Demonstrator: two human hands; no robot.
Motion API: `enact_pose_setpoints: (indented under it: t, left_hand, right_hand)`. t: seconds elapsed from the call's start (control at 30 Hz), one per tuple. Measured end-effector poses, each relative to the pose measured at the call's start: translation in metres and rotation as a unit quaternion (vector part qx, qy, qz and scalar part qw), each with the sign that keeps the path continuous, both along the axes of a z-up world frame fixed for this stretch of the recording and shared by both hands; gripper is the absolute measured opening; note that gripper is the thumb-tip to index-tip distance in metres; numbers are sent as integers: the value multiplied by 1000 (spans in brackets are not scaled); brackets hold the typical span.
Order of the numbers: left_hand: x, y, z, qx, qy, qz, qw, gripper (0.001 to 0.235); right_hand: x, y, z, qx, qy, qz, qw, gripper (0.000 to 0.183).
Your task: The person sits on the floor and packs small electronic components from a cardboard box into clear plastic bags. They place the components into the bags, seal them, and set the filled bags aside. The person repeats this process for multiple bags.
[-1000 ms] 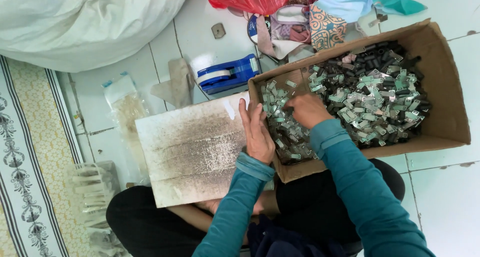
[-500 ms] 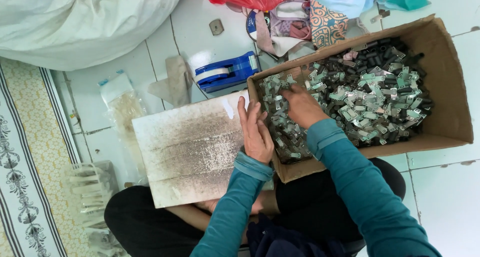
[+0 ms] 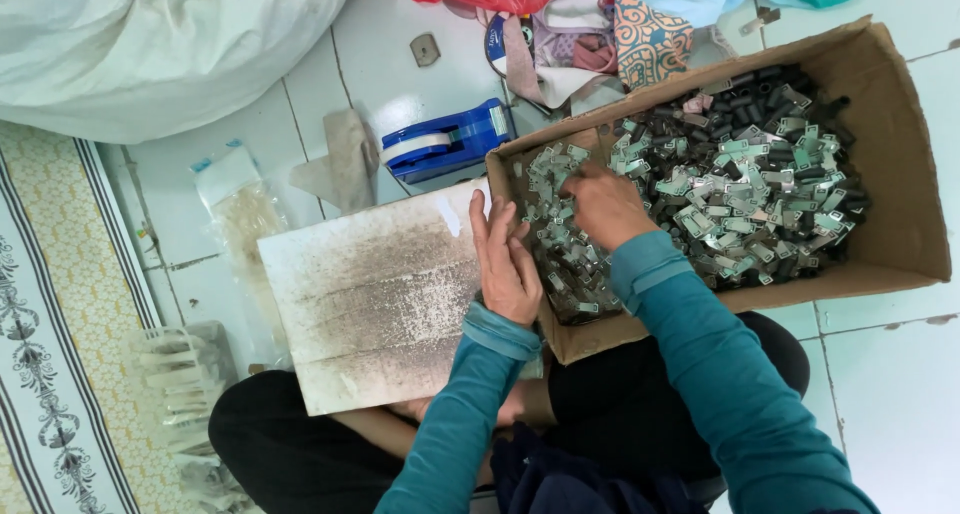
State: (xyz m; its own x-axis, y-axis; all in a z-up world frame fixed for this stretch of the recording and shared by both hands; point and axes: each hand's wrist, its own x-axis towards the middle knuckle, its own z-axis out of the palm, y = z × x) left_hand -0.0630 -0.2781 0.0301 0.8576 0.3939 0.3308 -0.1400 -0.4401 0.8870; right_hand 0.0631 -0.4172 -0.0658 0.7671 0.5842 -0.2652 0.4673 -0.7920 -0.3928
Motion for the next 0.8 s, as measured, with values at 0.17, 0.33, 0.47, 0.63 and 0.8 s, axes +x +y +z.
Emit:
enact_pose_setpoints:
  t: [0.17, 0.33, 0.47, 0.63, 0.8]
  left_hand:
    - [2, 0, 1, 6, 4, -7, 1000, 46]
    - [1, 1, 1, 1, 2, -14, 1000, 47]
    - [1, 1, 2, 13, -3, -16, 1000, 47]
    - [0, 2, -2, 20, -14, -27, 999, 47]
    - [-1, 2, -6, 2, -22, -34, 999, 50]
  right_hand:
    - [8, 6, 1, 72, -55, -39, 995, 20]
    - [-5, 23, -3, 34, -93, -14, 995, 37]
    - [-10, 25, -13, 30, -103, 12, 994, 33]
    - [-15, 22, -8, -2, -51, 20, 998, 15]
    - [-22, 16, 16, -140, -54, 2, 989, 17]
